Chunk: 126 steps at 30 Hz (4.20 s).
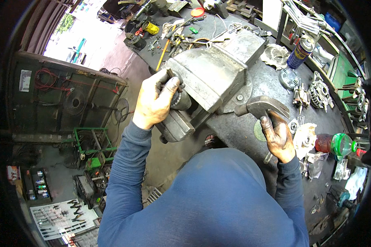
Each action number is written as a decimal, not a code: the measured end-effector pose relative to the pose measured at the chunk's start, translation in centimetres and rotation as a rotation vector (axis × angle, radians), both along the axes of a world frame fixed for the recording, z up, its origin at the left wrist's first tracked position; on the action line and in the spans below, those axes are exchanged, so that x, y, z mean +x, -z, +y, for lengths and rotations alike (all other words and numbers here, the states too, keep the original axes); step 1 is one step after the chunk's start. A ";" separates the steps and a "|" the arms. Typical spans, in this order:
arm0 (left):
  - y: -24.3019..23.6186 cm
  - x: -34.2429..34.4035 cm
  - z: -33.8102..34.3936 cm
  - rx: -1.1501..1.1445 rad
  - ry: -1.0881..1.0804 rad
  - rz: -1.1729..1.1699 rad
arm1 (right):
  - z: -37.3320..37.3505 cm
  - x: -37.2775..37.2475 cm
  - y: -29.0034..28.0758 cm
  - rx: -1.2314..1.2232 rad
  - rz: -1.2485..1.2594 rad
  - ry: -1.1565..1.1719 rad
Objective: The person secures a small mechanical part in a bench vise and repeatedly strikes it with a hammer. They adjust the vise and reposition the part multiple times while continuing to hammer it.
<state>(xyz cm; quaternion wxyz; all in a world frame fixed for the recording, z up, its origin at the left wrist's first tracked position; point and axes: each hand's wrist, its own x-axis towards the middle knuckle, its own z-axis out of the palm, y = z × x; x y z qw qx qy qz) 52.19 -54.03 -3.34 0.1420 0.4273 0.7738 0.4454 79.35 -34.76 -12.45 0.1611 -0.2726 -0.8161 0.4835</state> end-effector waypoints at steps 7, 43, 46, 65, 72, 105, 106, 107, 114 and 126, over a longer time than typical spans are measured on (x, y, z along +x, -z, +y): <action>-1.1 -0.4 0.1 -0.100 0.128 0.263 | 0.2 -1.5 -2.3 -0.057 -0.015 -0.083; 0.5 2.2 0.3 0.231 -0.307 -0.180 | 0.9 0.4 1.9 -0.185 -0.086 -0.078; 0.1 2.5 0.5 0.246 -0.335 -0.231 | 1.3 0.8 3.3 -0.161 -0.094 -0.100; -0.4 2.1 0.1 -0.019 -0.202 0.113 | 2.2 -1.1 2.0 -0.140 -0.092 -0.113; 0.6 1.5 0.2 0.042 -0.184 0.310 | 4.3 -4.7 -4.0 0.062 0.044 -0.201; 0.0 2.6 0.7 0.082 -0.359 0.005 | 2.4 -0.9 0.4 -0.187 -0.037 -0.127; 0.0 2.6 0.7 0.074 -0.364 0.000 | 2.1 -0.5 1.0 -0.245 -0.075 -0.130; 0.1 2.7 0.7 0.085 -0.382 -0.021 | 2.0 -0.1 1.6 -0.328 -0.134 -0.127; 0.0 2.5 0.9 0.069 -0.328 -0.028 | 2.2 1.0 4.2 -0.276 -0.010 -0.117; -1.7 1.1 0.5 -0.225 -0.056 0.314 | 3.8 -3.2 -1.7 -0.074 0.084 -0.204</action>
